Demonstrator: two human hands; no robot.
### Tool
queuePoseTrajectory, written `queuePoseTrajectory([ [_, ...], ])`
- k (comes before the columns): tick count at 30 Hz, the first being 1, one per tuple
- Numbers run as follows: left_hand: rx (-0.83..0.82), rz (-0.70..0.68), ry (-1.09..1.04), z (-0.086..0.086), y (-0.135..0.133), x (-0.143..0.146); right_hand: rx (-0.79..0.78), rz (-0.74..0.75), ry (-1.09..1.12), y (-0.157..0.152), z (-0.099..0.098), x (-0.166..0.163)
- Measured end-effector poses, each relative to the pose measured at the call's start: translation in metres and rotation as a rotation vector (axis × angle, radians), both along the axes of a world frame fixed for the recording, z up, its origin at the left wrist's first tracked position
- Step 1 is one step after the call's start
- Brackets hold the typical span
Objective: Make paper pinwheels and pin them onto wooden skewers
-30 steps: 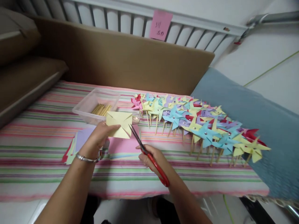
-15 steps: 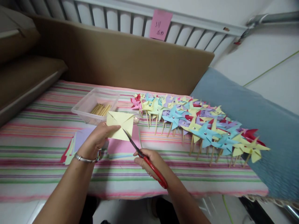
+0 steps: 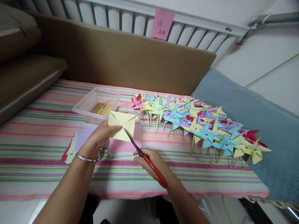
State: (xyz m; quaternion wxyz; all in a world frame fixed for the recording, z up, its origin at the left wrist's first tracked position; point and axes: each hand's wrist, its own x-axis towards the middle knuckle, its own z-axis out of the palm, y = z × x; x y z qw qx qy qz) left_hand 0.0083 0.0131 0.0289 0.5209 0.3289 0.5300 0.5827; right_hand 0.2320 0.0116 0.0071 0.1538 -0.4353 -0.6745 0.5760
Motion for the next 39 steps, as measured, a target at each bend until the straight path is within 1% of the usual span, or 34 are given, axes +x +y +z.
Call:
queuePoseTrajectory([
  [7,-0.037,0.0,0.045,0.002,-0.001,-0.001,0.0,-0.013,0.003,0.0,-0.003,-0.001],
  [16,-0.038,0.021,0.007,0.006,-0.001,0.002,-0.074,0.008,-0.025,0.0,0.011,-0.003],
  [22,-0.001,0.002,-0.011,0.004,0.0,0.001,-0.034,0.023,-0.037,-0.001,0.011,-0.005],
  [25,0.009,0.015,-0.028,0.004,0.0,0.0,0.03,0.035,-0.046,0.0,0.007,-0.004],
  [28,-0.021,0.086,-0.021,0.005,0.001,-0.002,0.106,0.092,-0.085,0.003,0.004,0.003],
  [30,-0.041,0.147,-0.017,0.006,0.0,-0.004,0.14,0.14,-0.138,0.007,0.005,0.012],
  [32,-0.052,0.171,-0.015,0.007,0.0,-0.005,0.168,0.161,-0.181,0.011,0.007,0.025],
  [36,-0.049,0.135,-0.018,0.004,0.0,-0.006,0.197,0.112,-0.135,0.018,0.011,0.047],
  [39,-0.066,0.036,-0.003,-0.002,0.001,0.0,0.246,0.077,-0.055,0.022,0.009,0.052],
])
